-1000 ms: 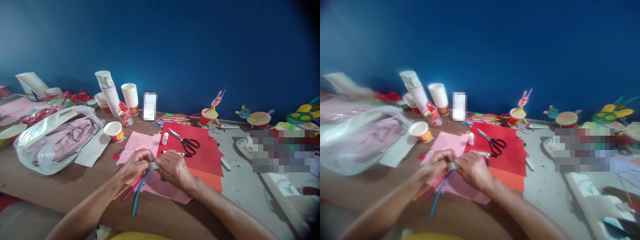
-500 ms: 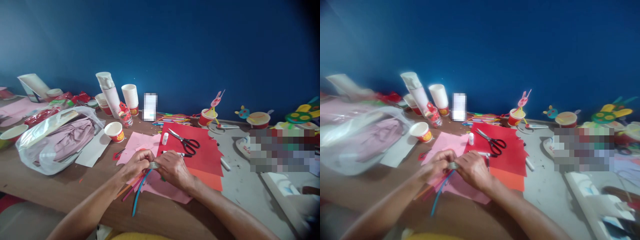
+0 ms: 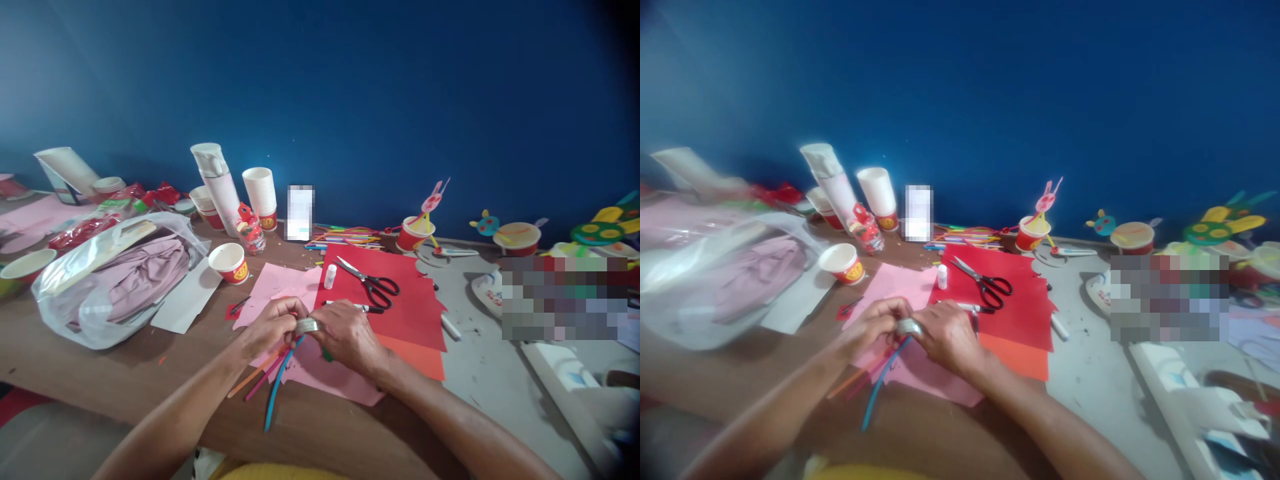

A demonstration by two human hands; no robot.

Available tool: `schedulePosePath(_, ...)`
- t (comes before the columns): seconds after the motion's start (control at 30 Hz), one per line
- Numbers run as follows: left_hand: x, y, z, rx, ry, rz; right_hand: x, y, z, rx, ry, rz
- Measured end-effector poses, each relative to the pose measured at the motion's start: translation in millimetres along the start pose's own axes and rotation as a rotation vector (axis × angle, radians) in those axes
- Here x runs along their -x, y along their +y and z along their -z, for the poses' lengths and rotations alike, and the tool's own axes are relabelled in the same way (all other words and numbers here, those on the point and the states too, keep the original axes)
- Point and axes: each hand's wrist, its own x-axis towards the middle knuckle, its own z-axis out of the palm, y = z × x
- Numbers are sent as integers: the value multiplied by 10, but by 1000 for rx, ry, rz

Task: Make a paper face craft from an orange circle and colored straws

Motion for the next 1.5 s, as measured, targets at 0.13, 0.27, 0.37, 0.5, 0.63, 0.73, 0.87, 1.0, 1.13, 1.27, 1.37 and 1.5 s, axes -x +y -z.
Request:
schedulePosePath(0.13, 21, 21, 38, 49, -15, -16, -17, -33, 65, -261, -52, -206)
schedulePosePath(0.27, 56, 63, 53, -18, 31, -100, -35, -65, 117, -507, -89, -373)
schedulePosePath(0.37, 72, 73, 61, 4, 23, -136, -47, -78, 138, -593, -103, -405)
schedulePosePath(0.5, 76, 52, 70, 41, 15, -140, -55, -80, 164, -652, -126, -428)
schedulePosePath(0.63, 91, 48, 67, -30, 42, -159, -42, -71, 177, -622, -140, -360)
schedulePosePath(0.73, 109, 60, 67, -78, 39, -177, -31, -66, 182, -621, -165, -315)
schedulePosePath(0.87, 113, 56, 83, -34, -15, -186, -32, -60, 188, -663, -195, -317)
schedulePosePath(1.0, 103, 25, 101, -5, -27, -189, -41, -61, 197, -696, -212, -321)
schedulePosePath(1.13, 105, 16, 113, -66, -12, -184, -51, -84, 223, -719, -244, -339)
schedulePosePath(1.27, 114, 42, 125, -176, -25, -192, -62, -108, 252, -745, -303, -365)
schedulePosePath(1.37, 123, 74, 121, -243, -40, -179, -66, -109, 252, -758, -338, -388)
schedulePosePath(1.5, 144, 124, 89, -411, -37, -179, -58, -94, 222, -770, -356, -405)
